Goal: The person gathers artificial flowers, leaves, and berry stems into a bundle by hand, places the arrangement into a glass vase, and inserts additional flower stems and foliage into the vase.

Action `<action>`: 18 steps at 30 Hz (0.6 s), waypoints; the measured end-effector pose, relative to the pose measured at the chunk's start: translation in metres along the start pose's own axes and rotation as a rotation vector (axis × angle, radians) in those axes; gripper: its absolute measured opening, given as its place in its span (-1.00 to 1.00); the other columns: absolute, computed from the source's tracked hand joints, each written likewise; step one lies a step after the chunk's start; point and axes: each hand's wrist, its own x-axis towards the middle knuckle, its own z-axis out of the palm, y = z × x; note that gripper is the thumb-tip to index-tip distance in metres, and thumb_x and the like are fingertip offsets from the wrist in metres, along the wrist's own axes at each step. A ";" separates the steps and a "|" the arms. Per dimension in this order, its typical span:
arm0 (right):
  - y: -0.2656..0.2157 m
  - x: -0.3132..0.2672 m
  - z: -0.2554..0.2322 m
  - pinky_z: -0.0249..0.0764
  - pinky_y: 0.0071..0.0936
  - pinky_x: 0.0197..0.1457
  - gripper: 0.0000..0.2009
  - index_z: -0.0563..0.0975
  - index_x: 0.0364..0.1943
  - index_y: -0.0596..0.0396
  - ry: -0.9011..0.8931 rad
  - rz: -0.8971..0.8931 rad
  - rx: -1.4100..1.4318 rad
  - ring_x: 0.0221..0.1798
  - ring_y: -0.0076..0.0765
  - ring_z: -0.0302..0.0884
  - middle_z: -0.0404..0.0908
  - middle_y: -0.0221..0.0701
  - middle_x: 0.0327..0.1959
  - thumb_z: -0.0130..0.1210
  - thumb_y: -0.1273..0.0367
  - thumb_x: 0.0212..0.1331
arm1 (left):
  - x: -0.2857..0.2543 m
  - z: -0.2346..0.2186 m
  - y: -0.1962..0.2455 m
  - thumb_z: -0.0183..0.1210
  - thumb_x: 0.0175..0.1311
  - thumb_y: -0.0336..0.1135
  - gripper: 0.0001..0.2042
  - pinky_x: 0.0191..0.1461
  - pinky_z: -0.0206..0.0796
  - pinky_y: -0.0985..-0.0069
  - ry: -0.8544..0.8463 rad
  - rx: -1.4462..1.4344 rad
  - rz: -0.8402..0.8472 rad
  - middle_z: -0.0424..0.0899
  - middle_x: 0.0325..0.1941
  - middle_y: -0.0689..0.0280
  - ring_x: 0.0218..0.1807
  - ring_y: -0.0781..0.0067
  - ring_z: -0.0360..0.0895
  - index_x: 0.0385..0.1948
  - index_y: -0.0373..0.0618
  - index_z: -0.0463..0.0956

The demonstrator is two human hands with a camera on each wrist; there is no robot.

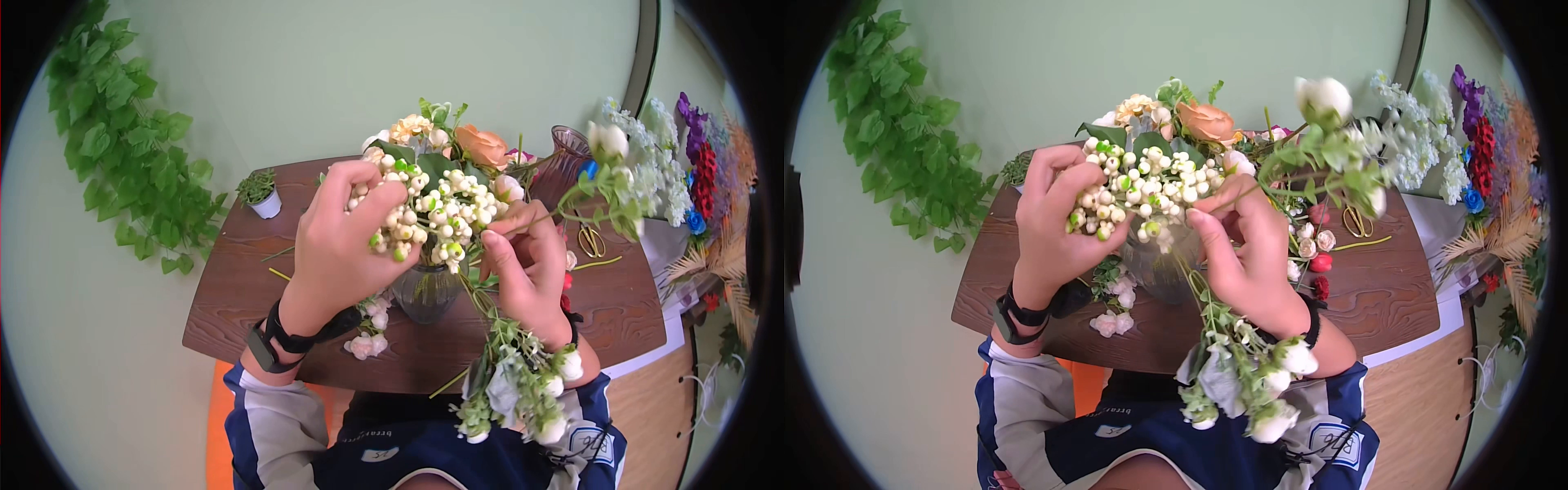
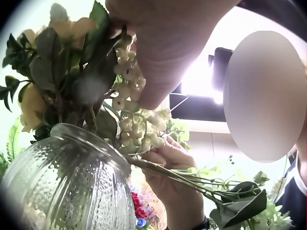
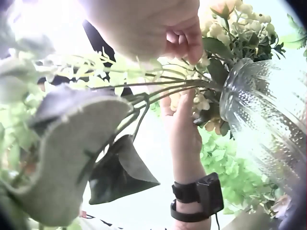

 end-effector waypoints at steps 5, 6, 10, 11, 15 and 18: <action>-0.004 0.006 0.005 0.31 -0.68 -0.61 -0.91 0.30 -0.23 0.18 0.066 0.011 -0.140 -0.64 -0.63 0.34 0.37 -0.39 -0.39 -0.06 0.57 0.26 | -0.011 -0.001 0.007 0.41 -0.44 -0.39 -0.52 -0.30 0.41 0.42 0.034 0.059 0.028 0.42 -0.20 0.25 -0.26 0.27 0.48 -0.28 -0.03 0.49; -0.005 0.006 0.005 0.32 -0.68 -0.62 -0.91 0.30 -0.22 0.18 0.073 0.104 -0.080 -0.64 -0.63 0.35 0.37 -0.39 -0.37 -0.07 0.57 0.26 | -0.012 -0.001 0.008 0.41 -0.44 -0.39 -0.52 -0.30 0.41 0.42 0.035 0.057 0.028 0.42 -0.20 0.25 -0.26 0.27 0.48 -0.28 -0.03 0.49; 0.002 -0.002 0.013 0.34 -0.67 -0.60 -0.89 0.28 -0.19 0.15 0.067 0.031 0.167 -0.64 -0.61 0.35 0.38 -0.39 -0.40 -0.11 0.59 0.27 | -0.018 -0.002 0.010 0.41 -0.44 -0.39 -0.50 -0.30 0.41 0.42 0.042 0.081 0.037 0.42 -0.20 0.22 -0.26 0.25 0.48 -0.27 -0.03 0.48; 0.012 -0.006 0.014 0.37 -0.66 -0.56 -0.87 0.31 -0.18 0.16 0.070 -0.126 0.153 -0.60 -0.57 0.39 0.43 -0.35 -0.42 -0.10 0.61 0.24 | -0.019 -0.003 0.010 0.41 -0.44 -0.39 -0.50 -0.30 0.40 0.41 0.036 0.085 0.028 0.42 -0.20 0.22 -0.25 0.24 0.48 -0.26 -0.03 0.48; 0.017 -0.014 0.002 0.49 -0.49 -0.40 -0.79 0.46 -0.24 0.20 -0.151 -0.501 -0.233 -0.43 -0.32 0.55 0.57 -0.16 -0.31 -0.06 0.72 0.08 | -0.021 -0.005 0.010 0.40 -0.45 -0.40 -0.49 -0.31 0.40 0.41 0.050 0.060 0.023 0.41 -0.20 0.22 -0.26 0.24 0.48 -0.26 -0.03 0.48; 0.019 -0.009 -0.010 0.50 -0.37 -0.31 -0.68 0.52 -0.23 0.27 -0.340 -0.582 -0.207 -0.35 -0.12 0.57 0.58 -0.16 -0.29 0.02 0.75 -0.16 | -0.019 -0.007 0.010 0.40 -0.46 -0.40 -0.49 -0.31 0.40 0.40 0.072 0.060 0.033 0.41 -0.20 0.23 -0.26 0.23 0.48 -0.27 -0.02 0.47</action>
